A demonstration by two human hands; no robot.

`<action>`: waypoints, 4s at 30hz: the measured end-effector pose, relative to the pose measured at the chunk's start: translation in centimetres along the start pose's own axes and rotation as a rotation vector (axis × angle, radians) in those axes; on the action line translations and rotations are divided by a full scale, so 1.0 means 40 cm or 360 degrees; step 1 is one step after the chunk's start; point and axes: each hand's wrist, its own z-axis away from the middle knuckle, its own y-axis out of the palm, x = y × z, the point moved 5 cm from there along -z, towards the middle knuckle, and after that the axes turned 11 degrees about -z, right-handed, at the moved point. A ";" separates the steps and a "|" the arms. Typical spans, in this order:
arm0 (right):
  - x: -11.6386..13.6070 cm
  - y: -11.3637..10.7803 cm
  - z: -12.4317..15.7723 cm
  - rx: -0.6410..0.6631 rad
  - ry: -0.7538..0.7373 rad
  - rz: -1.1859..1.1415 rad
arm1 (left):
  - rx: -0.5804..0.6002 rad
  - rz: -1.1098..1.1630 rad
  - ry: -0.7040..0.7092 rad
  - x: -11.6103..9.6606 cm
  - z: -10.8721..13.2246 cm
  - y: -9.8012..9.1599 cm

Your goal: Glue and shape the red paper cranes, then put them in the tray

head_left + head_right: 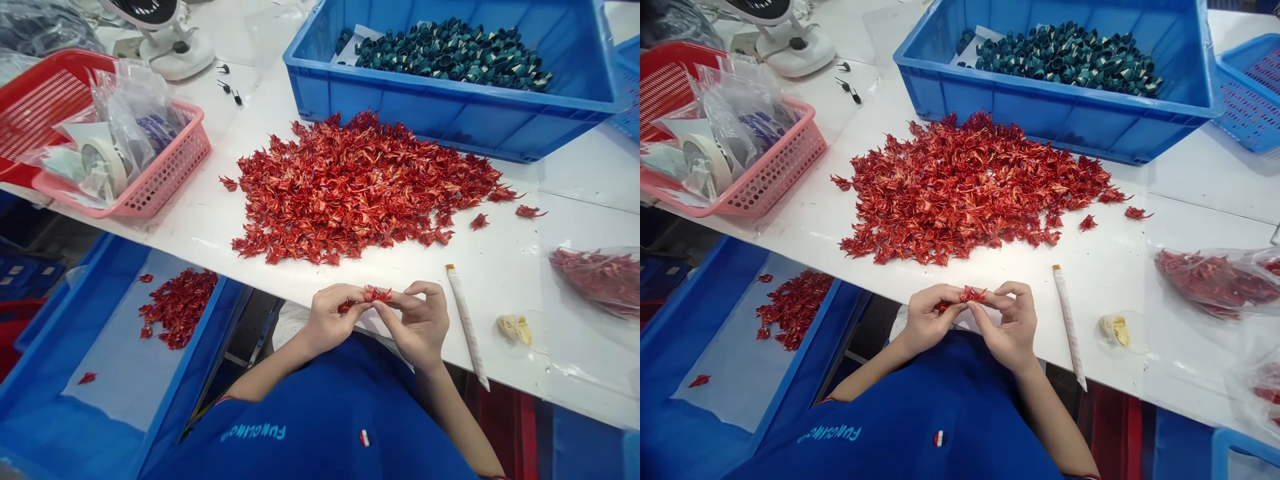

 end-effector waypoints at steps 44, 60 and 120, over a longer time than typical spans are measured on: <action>0.045 0.001 -0.138 0.0329 0.0343 -0.0133 | 0.0811 0.1298 -0.1250 0.067 -0.121 0.087; -0.025 -0.015 -0.118 -0.0154 0.0711 -0.0303 | 0.0275 0.0383 -0.0484 0.045 -0.132 0.036; 0.129 -0.166 -0.080 0.0161 0.0127 -0.0087 | 0.0269 0.0288 -0.0584 0.030 -0.082 0.066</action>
